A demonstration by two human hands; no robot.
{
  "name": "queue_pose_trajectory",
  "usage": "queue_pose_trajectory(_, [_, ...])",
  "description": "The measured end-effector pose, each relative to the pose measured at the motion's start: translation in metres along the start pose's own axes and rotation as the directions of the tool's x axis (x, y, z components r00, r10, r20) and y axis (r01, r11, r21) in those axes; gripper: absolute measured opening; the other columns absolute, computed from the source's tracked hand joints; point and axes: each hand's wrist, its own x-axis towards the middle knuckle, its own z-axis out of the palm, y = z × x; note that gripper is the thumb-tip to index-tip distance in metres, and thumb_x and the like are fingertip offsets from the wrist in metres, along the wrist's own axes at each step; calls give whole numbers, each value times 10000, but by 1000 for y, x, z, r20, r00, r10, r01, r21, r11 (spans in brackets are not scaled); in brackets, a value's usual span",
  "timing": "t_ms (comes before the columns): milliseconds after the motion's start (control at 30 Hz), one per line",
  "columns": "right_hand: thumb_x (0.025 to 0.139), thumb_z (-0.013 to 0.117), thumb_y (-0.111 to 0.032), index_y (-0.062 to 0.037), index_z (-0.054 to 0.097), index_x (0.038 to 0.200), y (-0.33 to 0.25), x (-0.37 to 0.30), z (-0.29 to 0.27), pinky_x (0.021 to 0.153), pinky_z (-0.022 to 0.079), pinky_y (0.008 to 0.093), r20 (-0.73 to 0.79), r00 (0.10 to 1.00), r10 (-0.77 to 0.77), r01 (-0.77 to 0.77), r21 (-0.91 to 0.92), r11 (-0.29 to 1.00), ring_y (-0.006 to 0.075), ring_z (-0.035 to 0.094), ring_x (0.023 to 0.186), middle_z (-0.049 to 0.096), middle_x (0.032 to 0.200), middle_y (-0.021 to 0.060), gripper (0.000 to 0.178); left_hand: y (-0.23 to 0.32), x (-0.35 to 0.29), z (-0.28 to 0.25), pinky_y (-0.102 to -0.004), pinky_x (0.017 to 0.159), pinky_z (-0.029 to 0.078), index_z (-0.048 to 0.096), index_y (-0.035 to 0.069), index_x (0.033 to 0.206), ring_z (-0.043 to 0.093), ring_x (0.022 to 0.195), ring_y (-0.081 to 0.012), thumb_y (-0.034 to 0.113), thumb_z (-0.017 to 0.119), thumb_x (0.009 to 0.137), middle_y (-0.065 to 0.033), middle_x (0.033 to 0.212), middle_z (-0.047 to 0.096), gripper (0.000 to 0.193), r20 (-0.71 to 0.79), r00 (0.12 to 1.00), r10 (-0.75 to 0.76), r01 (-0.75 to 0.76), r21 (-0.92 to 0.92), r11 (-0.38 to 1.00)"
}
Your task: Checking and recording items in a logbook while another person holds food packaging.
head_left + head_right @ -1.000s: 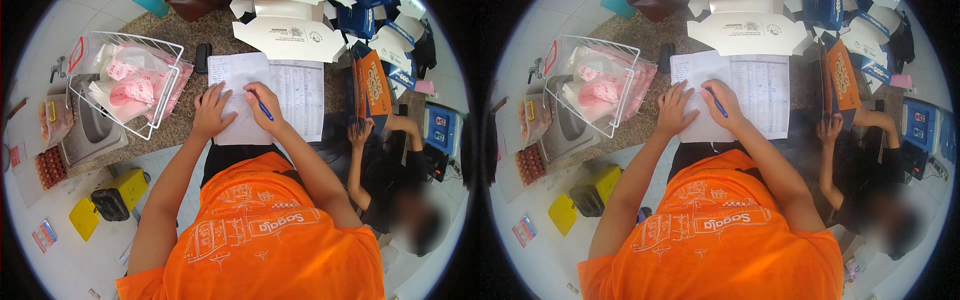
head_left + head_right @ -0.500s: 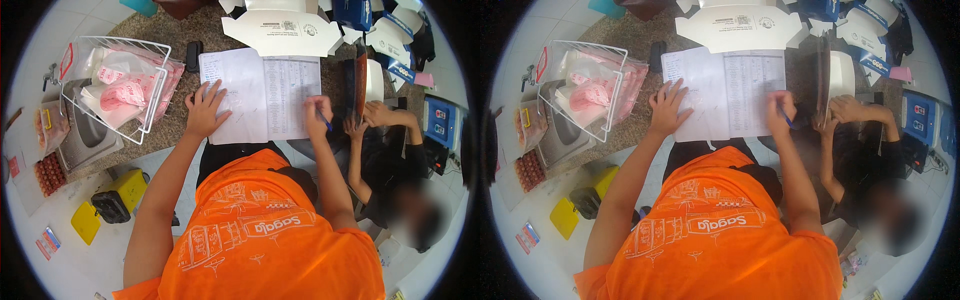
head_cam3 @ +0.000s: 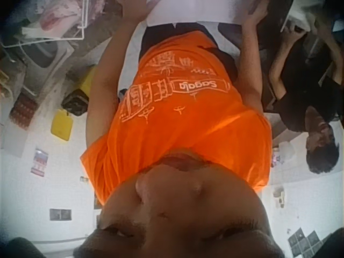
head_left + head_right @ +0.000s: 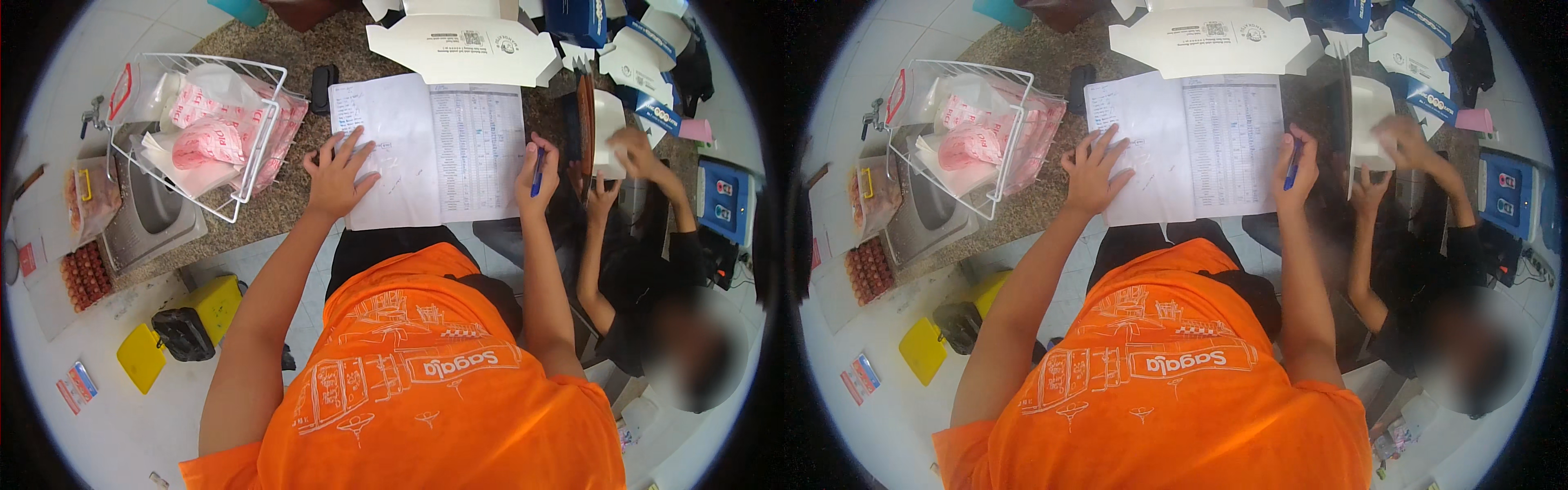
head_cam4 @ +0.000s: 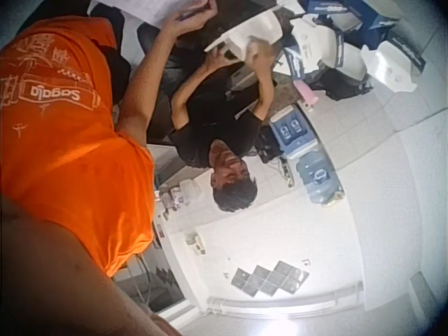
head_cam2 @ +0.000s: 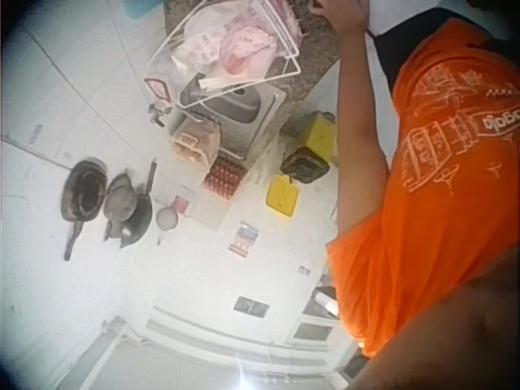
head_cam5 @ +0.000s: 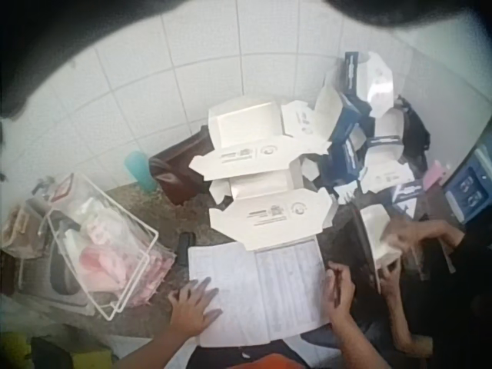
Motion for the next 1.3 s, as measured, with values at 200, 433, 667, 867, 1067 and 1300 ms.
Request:
queue_pose_trajectory(200, [1073, 645, -236, -37, 670, 1237, 0, 5, -5, 875, 567, 387, 128, 988, -88, 98, -74, 992, 285, 749, 916, 765, 1012, 174, 259, -15, 2, -8, -647, 1146, 205, 647, 225, 1473, 373, 1495, -318, 488, 719, 935, -26, 1708, 416, 603, 41, 999, -15, 13, 45, 999])
queue_pose_trajectory(433, [1092, 545, -186, -14, 645, 1230, 8, 1, -10, 766, 515, 291, 166, 986, 15, -45, 178, 983, 124, 635, 848, 670, 953, 49, 242, -15, 1, -10, -648, 1159, 197, 635, 214, 1483, 370, 1502, -337, 427, 730, 908, -39, 1725, 395, 621, 43, 999, 1, 0, -28, 1000])
queue_pose_trajectory(667, [895, 745, -16, -30, 659, 918, 23, 28, 27, 797, 515, 285, 306, 952, -3, -112, 357, 927, 98, 621, 865, 656, 930, 35, 90, -13, 5, -11, -605, 1183, 200, 625, 207, 1493, 375, 1510, -340, 382, 754, 877, -39, 1717, 417, 653, 36, 999, -12, 12, -10, 1000])
queue_pose_trajectory(867, [806, 807, -64, -29, 684, 856, 25, 52, 48, 728, 530, 291, 268, 963, -43, -34, 276, 960, 106, 648, 788, 681, 847, 23, 138, -18, 4, -7, -671, 1145, 195, 655, 236, 1472, 367, 1523, -322, 428, 762, 865, -30, 1708, 429, 646, 28, 999, -27, 28, -38, 999])
queue_pose_trajectory(1067, [762, 824, -66, -33, 696, 816, 33, 47, 55, 727, 539, 294, 223, 972, 71, -130, 261, 957, 116, 666, 781, 718, 836, 49, 143, -15, 5, -10, -606, 1165, 220, 641, 208, 1475, 393, 1496, -351, 402, 756, 856, -45, 1712, 428, 658, 37, 999, -14, 13, 8, 1000])
queue_pose_trajectory(1300, [754, 825, -65, -30, 693, 805, 38, 45, 57, 739, 553, 304, 186, 982, -14, -45, 308, 950, 138, 692, 795, 743, 867, 67, 146, -18, 4, -8, -643, 1149, 210, 666, 229, 1458, 390, 1509, -339, 417, 781, 840, -26, 1708, 438, 657, 5, 1000, -14, 14, -34, 999])
